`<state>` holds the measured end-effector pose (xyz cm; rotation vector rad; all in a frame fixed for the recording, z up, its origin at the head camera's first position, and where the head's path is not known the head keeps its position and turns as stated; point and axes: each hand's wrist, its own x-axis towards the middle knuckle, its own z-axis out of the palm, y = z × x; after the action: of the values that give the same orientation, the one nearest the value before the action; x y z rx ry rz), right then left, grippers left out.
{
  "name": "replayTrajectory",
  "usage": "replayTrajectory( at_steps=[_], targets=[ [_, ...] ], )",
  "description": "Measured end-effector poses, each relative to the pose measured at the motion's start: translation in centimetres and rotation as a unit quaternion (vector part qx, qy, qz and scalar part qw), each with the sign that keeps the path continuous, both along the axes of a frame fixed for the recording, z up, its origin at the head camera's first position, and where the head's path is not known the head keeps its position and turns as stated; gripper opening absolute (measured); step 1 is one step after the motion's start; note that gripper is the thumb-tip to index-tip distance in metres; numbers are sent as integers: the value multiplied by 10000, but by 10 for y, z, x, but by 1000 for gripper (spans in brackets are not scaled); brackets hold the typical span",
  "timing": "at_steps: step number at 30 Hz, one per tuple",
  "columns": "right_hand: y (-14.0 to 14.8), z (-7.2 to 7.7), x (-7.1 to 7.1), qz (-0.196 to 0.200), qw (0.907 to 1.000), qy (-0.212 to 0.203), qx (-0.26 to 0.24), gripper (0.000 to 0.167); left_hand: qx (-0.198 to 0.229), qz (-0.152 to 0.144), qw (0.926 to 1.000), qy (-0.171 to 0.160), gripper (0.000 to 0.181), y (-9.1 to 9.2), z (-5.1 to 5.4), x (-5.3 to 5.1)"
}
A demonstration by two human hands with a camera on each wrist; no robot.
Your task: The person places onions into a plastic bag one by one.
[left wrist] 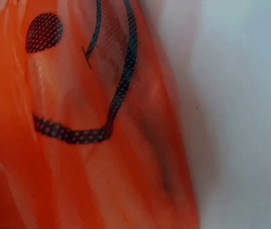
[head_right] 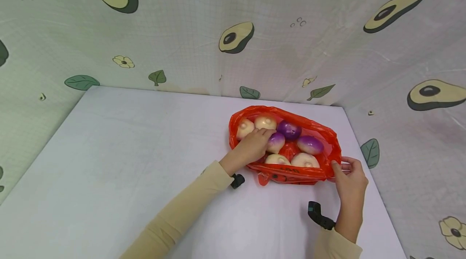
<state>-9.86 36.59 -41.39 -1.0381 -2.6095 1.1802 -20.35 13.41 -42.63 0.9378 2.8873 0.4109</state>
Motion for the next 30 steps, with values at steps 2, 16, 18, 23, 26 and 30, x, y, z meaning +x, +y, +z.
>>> replayTrajectory(
  at_steps=[2, 16, 18, 23, 26, 30],
  targets=[
    [0, 0, 0, -4, 10000, 8, 17, 62, 6, -5, 10000, -74, 49, 0, 0, -1],
    [1, -1, -1, -100, 9999, 26, -8, 63, 434, 45, 9990, -16, 58, -23, 10, 2],
    [1, 0, -2, -94, 10000, 31, -10, 63, 659, 77, 9978, -8, 53, -30, 15, 5],
    [2, 3, -2, -164, 9998, 7, 109, 61, 1367, 40, 9901, 330, 36, -54, 28, 13],
    [0, 5, 0, -257, 9995, -28, 175, 60, 1817, 33, 9817, 570, 33, -74, 34, 17],
    [-5, 12, 1, -431, 9986, 220, 219, 55, 2116, 192, 9739, 805, 32, -102, 40, 21]
  ],
)
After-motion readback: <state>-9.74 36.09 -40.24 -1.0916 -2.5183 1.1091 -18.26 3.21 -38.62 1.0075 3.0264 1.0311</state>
